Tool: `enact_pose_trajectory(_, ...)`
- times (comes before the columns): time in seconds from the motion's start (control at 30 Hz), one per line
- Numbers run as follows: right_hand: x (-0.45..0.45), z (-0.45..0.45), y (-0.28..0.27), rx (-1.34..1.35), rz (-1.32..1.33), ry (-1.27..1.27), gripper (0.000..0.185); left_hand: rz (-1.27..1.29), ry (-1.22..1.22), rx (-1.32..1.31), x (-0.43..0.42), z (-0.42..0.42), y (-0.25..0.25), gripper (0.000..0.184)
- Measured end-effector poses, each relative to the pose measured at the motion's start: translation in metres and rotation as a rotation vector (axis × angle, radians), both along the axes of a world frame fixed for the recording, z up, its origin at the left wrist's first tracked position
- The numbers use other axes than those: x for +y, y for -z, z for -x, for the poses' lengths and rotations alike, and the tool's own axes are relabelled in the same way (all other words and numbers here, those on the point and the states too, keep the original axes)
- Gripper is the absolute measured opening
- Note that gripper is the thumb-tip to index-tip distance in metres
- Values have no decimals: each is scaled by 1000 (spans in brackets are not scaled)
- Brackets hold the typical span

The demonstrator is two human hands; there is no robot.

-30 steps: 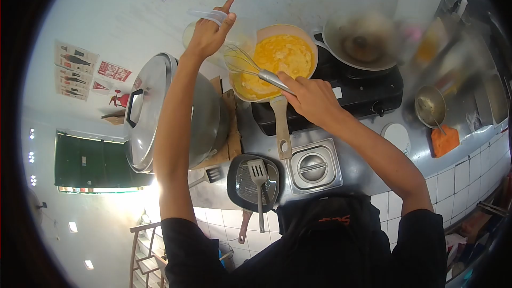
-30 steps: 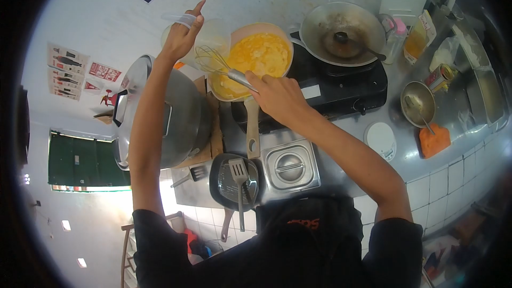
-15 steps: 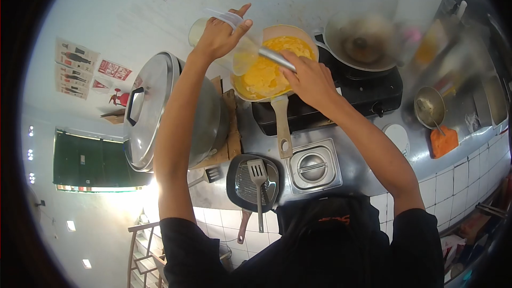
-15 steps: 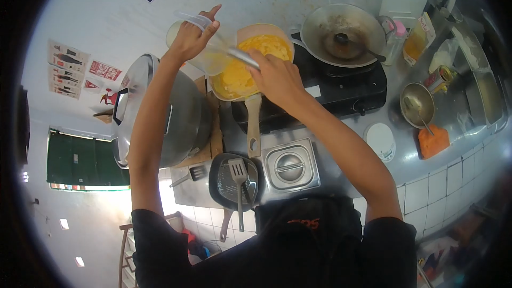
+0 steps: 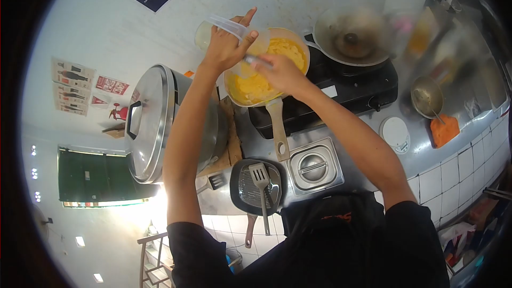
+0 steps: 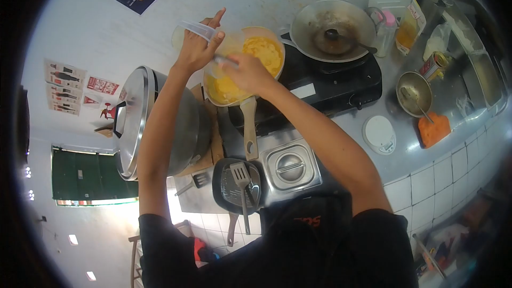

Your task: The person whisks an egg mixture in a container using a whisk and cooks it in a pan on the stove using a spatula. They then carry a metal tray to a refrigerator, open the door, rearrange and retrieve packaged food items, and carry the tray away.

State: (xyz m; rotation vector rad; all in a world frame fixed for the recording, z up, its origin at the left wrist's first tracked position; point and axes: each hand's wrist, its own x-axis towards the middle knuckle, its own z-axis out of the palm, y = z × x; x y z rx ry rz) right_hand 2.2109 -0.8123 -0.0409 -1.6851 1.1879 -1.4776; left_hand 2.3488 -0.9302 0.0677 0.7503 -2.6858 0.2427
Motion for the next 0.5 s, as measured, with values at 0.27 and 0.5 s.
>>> enact_pose_trajectory(0.27,9,32,-11,414,43,100,28,-48,-47,74,-14,-27,6,60)
enact_pose_trajectory(0.5,13,22,-14,505,-44,105,27,-123,-101,12,-10,-34,6,61)
